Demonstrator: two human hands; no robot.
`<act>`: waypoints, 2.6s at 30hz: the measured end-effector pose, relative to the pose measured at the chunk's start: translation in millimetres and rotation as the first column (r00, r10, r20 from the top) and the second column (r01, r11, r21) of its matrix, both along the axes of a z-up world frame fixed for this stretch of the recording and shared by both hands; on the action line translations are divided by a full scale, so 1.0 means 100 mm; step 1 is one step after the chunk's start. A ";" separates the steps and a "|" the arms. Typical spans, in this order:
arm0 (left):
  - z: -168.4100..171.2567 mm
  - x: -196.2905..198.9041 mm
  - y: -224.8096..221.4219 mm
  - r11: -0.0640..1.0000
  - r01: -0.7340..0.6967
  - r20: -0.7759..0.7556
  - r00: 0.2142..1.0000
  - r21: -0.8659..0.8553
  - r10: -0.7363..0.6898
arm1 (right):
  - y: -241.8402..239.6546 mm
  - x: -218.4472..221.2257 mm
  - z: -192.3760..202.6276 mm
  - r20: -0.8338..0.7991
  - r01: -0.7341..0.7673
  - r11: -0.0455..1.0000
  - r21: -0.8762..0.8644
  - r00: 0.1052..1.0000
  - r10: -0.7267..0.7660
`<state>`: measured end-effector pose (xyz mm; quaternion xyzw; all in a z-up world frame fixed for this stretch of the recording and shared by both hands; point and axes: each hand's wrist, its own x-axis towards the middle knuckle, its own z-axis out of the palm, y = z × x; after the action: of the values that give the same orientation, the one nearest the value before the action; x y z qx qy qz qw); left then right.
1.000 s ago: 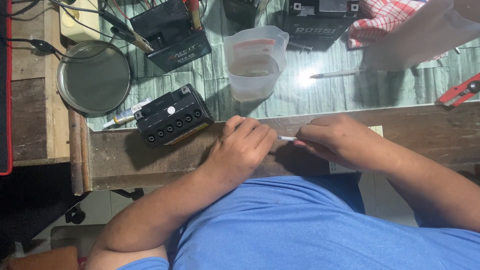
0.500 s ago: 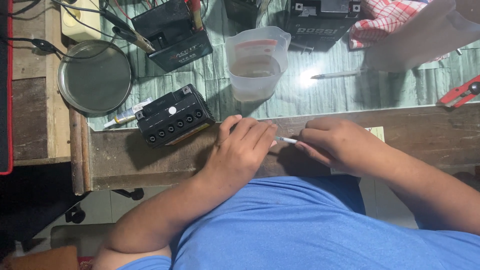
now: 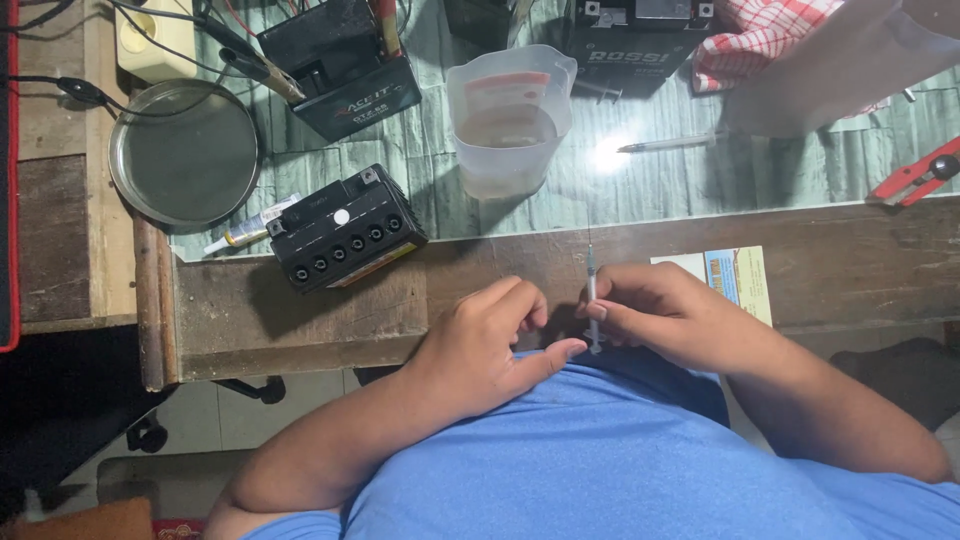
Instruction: Refilling the electrolyte cells of a lead-acid battery using a syringe and wiping the area with a cloth.
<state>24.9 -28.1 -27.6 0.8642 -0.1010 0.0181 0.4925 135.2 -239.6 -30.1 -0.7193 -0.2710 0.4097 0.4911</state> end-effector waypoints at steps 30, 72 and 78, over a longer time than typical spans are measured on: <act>-0.19 0.08 0.06 0.975 0.054 0.147 0.985 0.214 -0.086 | 0.03 0.04 -0.63 0.036 0.178 0.920 0.350 0.978 -0.203; -0.16 0.17 0.00 0.964 -0.031 -0.079 0.997 -0.263 0.011 | -0.12 0.23 -0.19 0.267 0.042 0.977 0.210 0.959 -0.098; -0.20 0.06 0.06 0.990 -0.062 -0.080 0.995 -0.129 0.052 | -1.26 0.68 0.33 0.631 0.391 0.907 -0.155 0.746 -0.214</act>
<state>31.2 -21.8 -47.1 0.8327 -0.0558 0.0060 0.5509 203.6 -365.7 2.5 -0.9074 -0.2308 0.1082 0.3342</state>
